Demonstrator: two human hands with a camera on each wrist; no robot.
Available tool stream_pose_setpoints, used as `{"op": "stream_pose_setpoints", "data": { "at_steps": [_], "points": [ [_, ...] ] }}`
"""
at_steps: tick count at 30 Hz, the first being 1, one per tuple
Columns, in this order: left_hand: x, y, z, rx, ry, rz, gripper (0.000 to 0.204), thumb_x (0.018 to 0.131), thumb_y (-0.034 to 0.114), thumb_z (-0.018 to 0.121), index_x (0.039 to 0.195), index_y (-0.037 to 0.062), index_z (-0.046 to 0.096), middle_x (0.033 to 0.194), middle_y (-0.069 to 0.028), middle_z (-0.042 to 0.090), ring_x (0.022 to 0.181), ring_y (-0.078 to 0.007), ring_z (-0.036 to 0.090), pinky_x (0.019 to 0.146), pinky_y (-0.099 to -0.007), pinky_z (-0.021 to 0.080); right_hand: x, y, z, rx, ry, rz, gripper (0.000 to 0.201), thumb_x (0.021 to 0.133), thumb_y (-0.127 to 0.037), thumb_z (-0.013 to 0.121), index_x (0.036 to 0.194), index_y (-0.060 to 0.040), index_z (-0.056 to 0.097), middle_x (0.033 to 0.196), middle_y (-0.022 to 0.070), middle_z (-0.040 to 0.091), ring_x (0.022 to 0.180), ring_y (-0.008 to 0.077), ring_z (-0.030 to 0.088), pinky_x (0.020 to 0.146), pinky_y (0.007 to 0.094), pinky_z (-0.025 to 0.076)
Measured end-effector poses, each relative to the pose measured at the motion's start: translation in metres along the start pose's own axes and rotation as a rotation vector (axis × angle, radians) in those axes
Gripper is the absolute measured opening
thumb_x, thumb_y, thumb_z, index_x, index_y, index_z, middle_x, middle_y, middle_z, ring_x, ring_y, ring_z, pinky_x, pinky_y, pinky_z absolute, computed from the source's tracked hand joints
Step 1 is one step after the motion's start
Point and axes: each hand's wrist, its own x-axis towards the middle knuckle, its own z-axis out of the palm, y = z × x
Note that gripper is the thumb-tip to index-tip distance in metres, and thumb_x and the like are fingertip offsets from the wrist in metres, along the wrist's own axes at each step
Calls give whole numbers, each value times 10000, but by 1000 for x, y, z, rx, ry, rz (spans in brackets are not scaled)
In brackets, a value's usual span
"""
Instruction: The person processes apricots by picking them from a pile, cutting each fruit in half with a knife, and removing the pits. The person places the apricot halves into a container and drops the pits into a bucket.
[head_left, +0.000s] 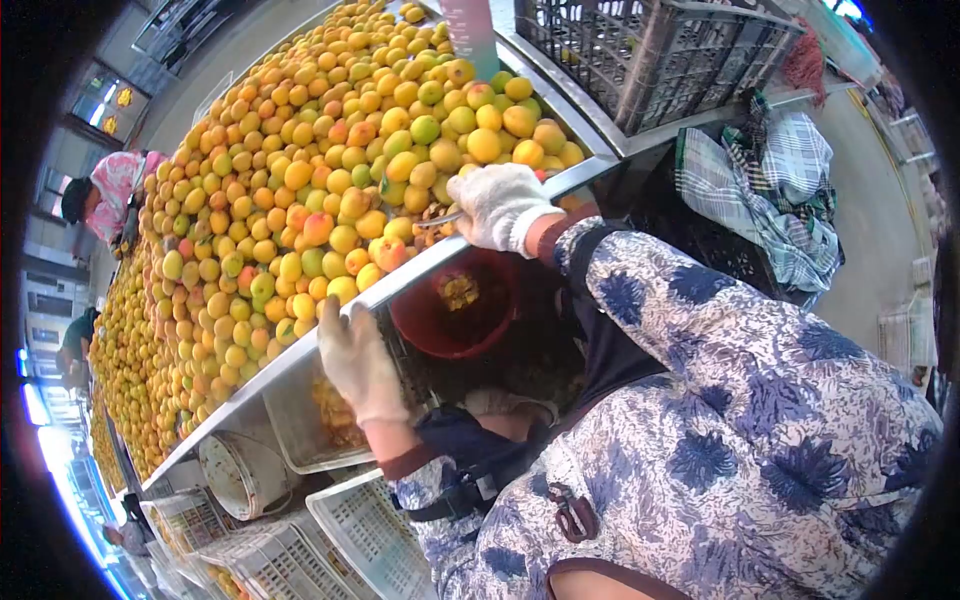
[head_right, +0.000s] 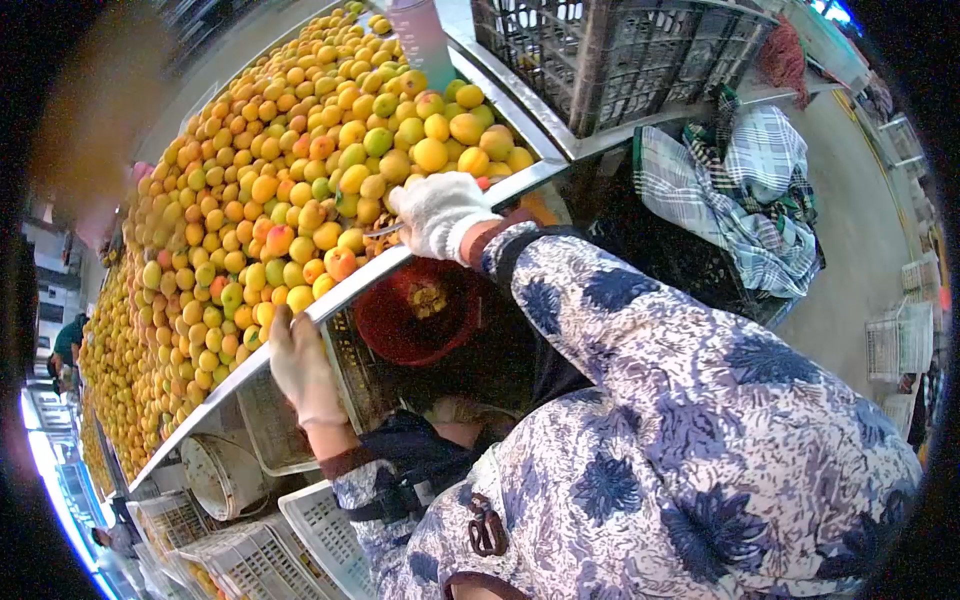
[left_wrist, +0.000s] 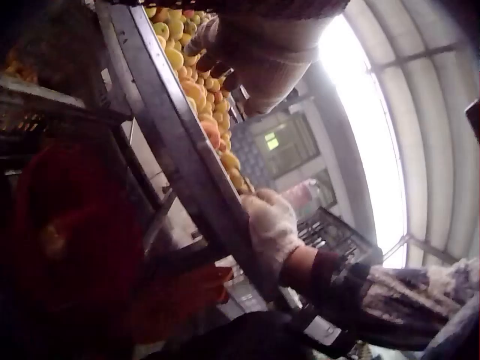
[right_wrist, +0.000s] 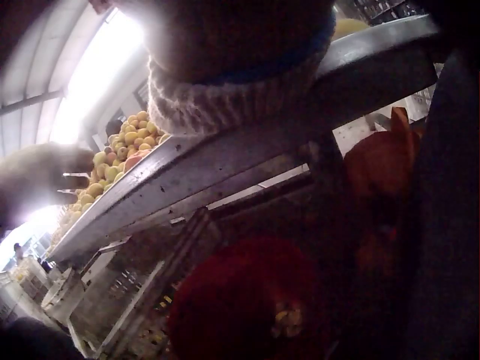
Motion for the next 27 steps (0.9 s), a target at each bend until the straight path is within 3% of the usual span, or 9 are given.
{"op": "stream_pose_setpoints", "data": {
  "at_steps": [2, 5, 13, 15, 17, 19, 21, 23, 27],
  "points": [
    [15, 16, 35, 463, 18, 156, 530, 870, 294, 639, 1270, -44, 561, 1380, -262, 489, 1264, -402, 472, 1067, -446, 365, 1, 2, 1, 0, 10, -6, 224, 769, -289, 660, 923, -127, 660, 893, 104, 681, 849, 305, 682, 699, 450, 530],
    [29, 18, 57, 665, -36, 177, 573, 887, 380, 606, 1293, -22, 561, 1452, -248, 419, 1332, -379, 407, 1100, -460, 314, 5, 4, -6, 56, -29, -10, 249, 757, -313, 679, 922, -127, 661, 899, 105, 684, 855, 297, 684, 702, 438, 529],
    [40, 16, 84, 632, -101, 35, 551, 872, 401, 641, 1200, -42, 633, 1437, -260, 435, 1319, -395, 420, 1108, -445, 300, 5, 13, 2, 134, 94, -38, 229, 712, -282, 714, 860, -118, 652, 818, 103, 652, 779, 314, 674, 668, 454, 513],
    [39, 5, 87, 454, -1, 95, 492, 844, 321, 686, 1129, -79, 653, 1398, -260, 468, 1247, -388, 463, 1055, -452, 364, 5, 14, 1, 149, 90, -37, 219, 726, -278, 697, 874, -119, 665, 831, 103, 668, 795, 304, 680, 684, 445, 518],
    [32, 4, 83, 314, 40, 178, 451, 868, 218, 676, 1188, -91, 604, 1362, -252, 501, 1169, -362, 540, 982, -412, 441, 3, 16, 0, 158, 82, -40, 213, 739, -273, 680, 889, -120, 677, 844, 103, 685, 812, 294, 686, 699, 435, 524],
    [20, 22, 69, -328, 46, -1, 411, 909, 155, 635, 1221, -98, 553, 1306, -208, 541, 1089, -311, 595, 932, -362, 482, 3, 16, 3, 149, 99, -60, 214, 754, -278, 667, 896, -118, 682, 845, 100, 690, 810, 292, 687, 698, 436, 523],
    [4, 39, 50, -459, -19, -76, 412, 948, 114, 568, 1304, -76, 483, 1248, -148, 555, 1067, -255, 606, 911, -347, 506, 2, 18, 3, 146, 98, -71, 203, 775, -277, 643, 895, -119, 688, 850, 98, 695, 809, 290, 687, 694, 439, 520],
    [-19, 57, 36, -935, -158, -229, 435, 954, 100, 547, 1350, -50, 451, 1205, -132, 560, 1026, -243, 619, 879, -365, 532, 1, 19, 5, 132, 109, -126, 194, 789, -275, 625, 885, -121, 693, 850, 92, 696, 809, 285, 687, 693, 439, 518],
    [-53, 51, 26, -995, -202, -380, 370, 962, 132, 525, 1311, 21, 474, 1135, -115, 582, 899, -210, 638, 830, -380, 546, -3, 19, 7, 92, 135, -167, 170, 784, -268, 622, 825, -133, 716, 835, 80, 692, 801, 281, 681, 691, 431, 512]
  ]
}}
